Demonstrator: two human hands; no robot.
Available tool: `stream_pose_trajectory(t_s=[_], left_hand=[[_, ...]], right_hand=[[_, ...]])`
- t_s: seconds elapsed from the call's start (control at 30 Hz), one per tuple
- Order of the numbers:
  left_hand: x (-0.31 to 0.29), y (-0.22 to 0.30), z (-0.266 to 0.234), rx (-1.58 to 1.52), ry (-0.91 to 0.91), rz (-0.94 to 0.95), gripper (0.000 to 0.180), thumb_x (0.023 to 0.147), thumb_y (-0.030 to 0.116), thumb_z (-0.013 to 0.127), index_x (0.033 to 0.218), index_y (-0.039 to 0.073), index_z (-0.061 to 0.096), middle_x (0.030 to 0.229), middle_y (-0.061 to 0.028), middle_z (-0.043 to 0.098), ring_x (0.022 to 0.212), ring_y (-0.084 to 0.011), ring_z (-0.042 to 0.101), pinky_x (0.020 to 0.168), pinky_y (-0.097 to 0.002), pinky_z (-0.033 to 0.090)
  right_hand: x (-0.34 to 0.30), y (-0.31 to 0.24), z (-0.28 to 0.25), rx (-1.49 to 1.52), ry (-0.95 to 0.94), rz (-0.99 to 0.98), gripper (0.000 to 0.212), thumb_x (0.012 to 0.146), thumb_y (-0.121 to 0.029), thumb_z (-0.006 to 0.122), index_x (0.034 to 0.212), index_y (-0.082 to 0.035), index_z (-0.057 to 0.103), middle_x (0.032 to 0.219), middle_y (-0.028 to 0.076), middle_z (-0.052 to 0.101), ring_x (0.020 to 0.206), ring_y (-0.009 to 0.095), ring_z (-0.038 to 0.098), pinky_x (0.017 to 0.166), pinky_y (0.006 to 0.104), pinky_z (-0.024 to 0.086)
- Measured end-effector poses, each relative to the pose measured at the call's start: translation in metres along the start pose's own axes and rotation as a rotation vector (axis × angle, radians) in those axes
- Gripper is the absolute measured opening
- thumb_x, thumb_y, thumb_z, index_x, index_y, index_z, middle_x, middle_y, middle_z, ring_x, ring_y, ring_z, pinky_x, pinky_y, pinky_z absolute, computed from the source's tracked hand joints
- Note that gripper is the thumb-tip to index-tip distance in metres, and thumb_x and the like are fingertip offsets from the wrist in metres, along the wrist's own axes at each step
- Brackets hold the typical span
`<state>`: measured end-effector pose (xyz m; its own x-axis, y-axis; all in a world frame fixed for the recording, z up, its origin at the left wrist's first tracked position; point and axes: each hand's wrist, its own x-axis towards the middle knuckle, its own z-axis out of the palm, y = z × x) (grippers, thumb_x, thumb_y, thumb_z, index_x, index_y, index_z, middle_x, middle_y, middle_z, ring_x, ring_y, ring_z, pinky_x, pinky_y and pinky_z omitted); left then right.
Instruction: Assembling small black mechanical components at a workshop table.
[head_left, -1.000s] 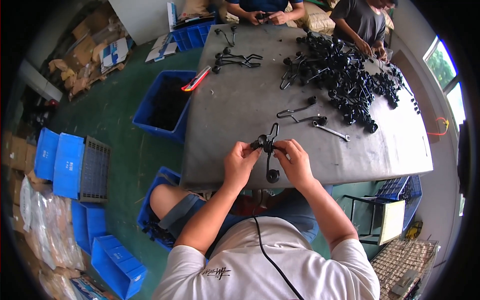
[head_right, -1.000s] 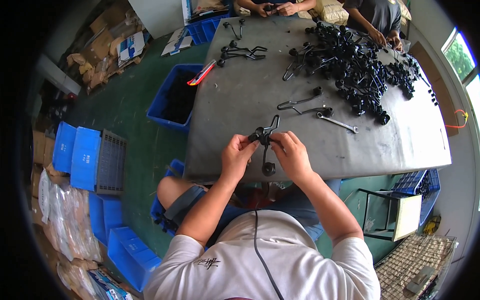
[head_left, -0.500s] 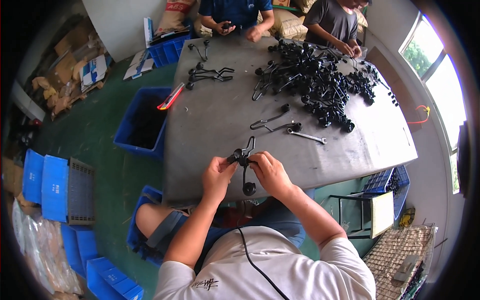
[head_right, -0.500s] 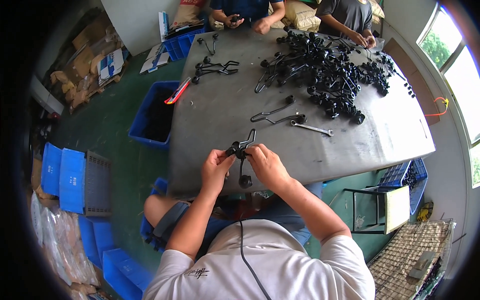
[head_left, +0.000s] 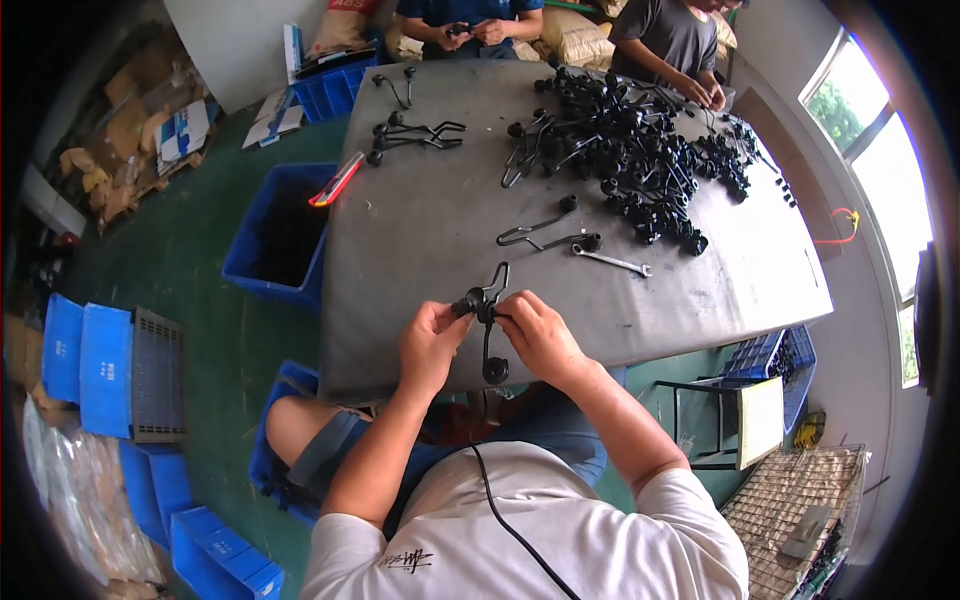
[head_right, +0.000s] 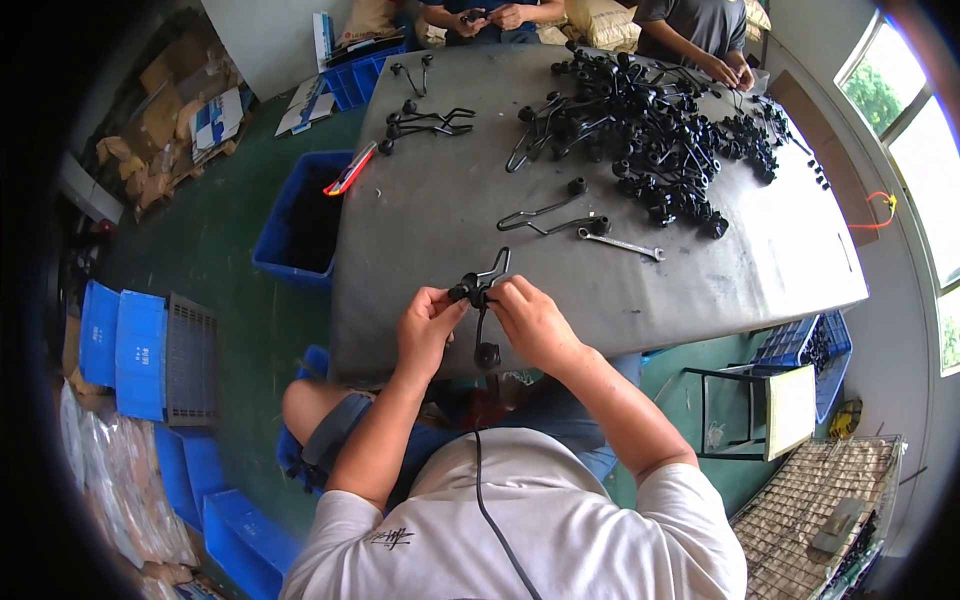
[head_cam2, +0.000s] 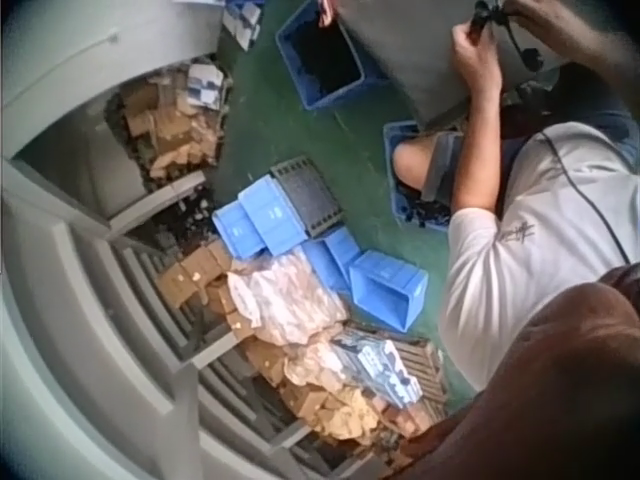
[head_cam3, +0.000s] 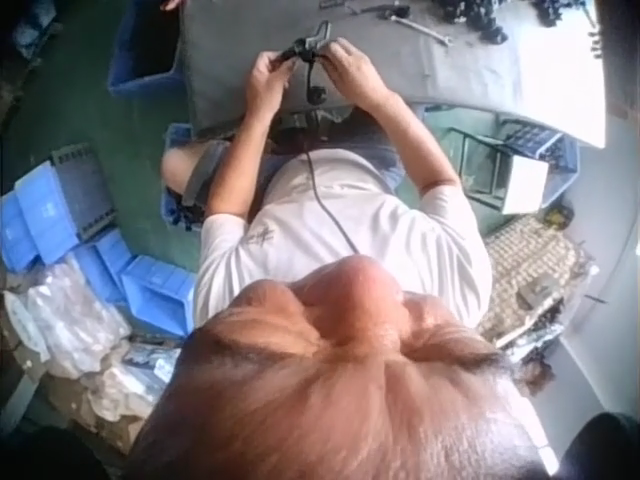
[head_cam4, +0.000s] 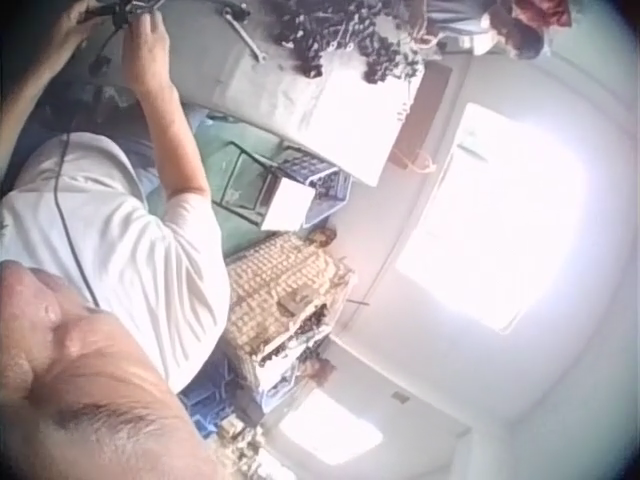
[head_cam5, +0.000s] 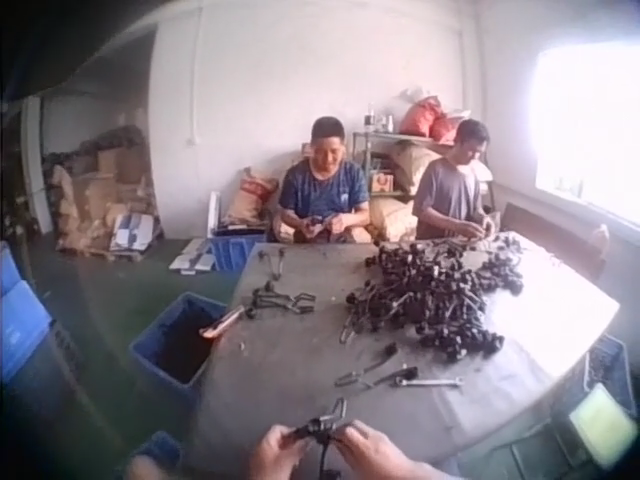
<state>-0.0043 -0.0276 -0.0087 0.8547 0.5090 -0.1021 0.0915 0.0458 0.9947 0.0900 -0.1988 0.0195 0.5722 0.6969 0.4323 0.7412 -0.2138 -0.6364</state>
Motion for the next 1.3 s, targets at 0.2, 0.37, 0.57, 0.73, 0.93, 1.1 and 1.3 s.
stream_pose_trajectory(t_s=[0.2, 0.37, 0.57, 0.73, 0.93, 1.1, 1.3], left_hand=[[-0.001, 0.002, -0.003, -0.042, -0.013, -0.025, 0.021, 0.091, 0.018, 0.076, 0.098, 0.003, 0.063, 0.077, 0.0036, 0.063, 0.062, -0.0018, 0.05, 0.053, -0.0201, 0.039], [-0.003, 0.003, -0.001, 0.003, 0.012, 0.005, 0.021, 0.09, 0.018, 0.077, 0.096, 0.003, 0.064, 0.075, 0.0033, 0.063, 0.061, -0.0013, 0.05, 0.054, -0.0198, 0.039], [-0.002, -0.007, 0.001, 0.045, 0.012, 0.102, 0.022, 0.091, 0.018, 0.077, 0.099, 0.003, 0.062, 0.081, 0.0022, 0.065, 0.064, -0.0013, 0.051, 0.053, -0.0195, 0.039], [-0.004, 0.001, 0.0, -0.004, 0.01, 0.027, 0.023, 0.09, 0.016, 0.078, 0.099, 0.001, 0.063, 0.08, 0.002, 0.067, 0.068, -0.0006, 0.054, 0.057, -0.0188, 0.042], [-0.004, 0.001, 0.001, -0.019, 0.01, 0.025, 0.023, 0.09, 0.014, 0.078, 0.101, 0.0, 0.063, 0.085, 0.0002, 0.068, 0.074, -0.0023, 0.057, 0.066, -0.0197, 0.046], [-0.003, -0.004, 0.001, 0.006, 0.027, 0.036, 0.024, 0.09, 0.014, 0.077, 0.102, -0.001, 0.063, 0.089, -0.0018, 0.07, 0.079, -0.0043, 0.06, 0.071, -0.0214, 0.049], [-0.004, -0.003, 0.003, 0.013, 0.034, 0.021, 0.025, 0.09, 0.014, 0.078, 0.103, -0.001, 0.063, 0.091, -0.0024, 0.07, 0.079, -0.0046, 0.061, 0.071, -0.0215, 0.049]], right_hand=[[0.003, -0.01, -0.001, -0.091, -0.036, -0.042, 0.018, 0.09, -0.001, 0.066, 0.105, -0.002, 0.057, 0.098, 0.016, 0.061, 0.083, 0.038, 0.064, 0.072, 0.0447, 0.054], [0.001, -0.006, -0.001, -0.013, -0.019, 0.069, 0.012, 0.095, -0.009, 0.065, 0.102, -0.003, 0.058, 0.088, 0.016, 0.062, 0.08, 0.039, 0.063, 0.069, 0.0441, 0.052], [-0.007, 0.006, 0.011, -0.086, -0.039, 0.193, 0.018, 0.101, -0.018, 0.058, 0.094, -0.002, 0.056, 0.085, 0.019, 0.06, 0.077, 0.042, 0.06, 0.068, 0.0464, 0.049], [-0.001, -0.009, 0.01, -0.083, 0.087, 0.138, 0.023, 0.103, -0.022, 0.054, 0.092, -0.001, 0.055, 0.083, 0.018, 0.059, 0.079, 0.041, 0.06, 0.073, 0.0489, 0.047], [0.002, -0.002, 0.007, -0.098, 0.016, 0.171, 0.025, 0.102, -0.024, 0.054, 0.091, -0.002, 0.054, 0.082, 0.018, 0.059, 0.076, 0.041, 0.059, 0.071, 0.051, 0.046], [0.002, 0.001, 0.015, -0.084, 0.018, 0.173, 0.025, 0.102, -0.023, 0.054, 0.088, -0.002, 0.053, 0.077, 0.019, 0.06, 0.073, 0.044, 0.059, 0.067, 0.0527, 0.046], [0.002, -0.014, 0.012, -0.116, 0.128, 0.165, 0.03, 0.104, -0.028, 0.051, 0.088, -0.002, 0.053, 0.08, 0.022, 0.06, 0.08, 0.043, 0.061, 0.07, 0.0528, 0.047]])
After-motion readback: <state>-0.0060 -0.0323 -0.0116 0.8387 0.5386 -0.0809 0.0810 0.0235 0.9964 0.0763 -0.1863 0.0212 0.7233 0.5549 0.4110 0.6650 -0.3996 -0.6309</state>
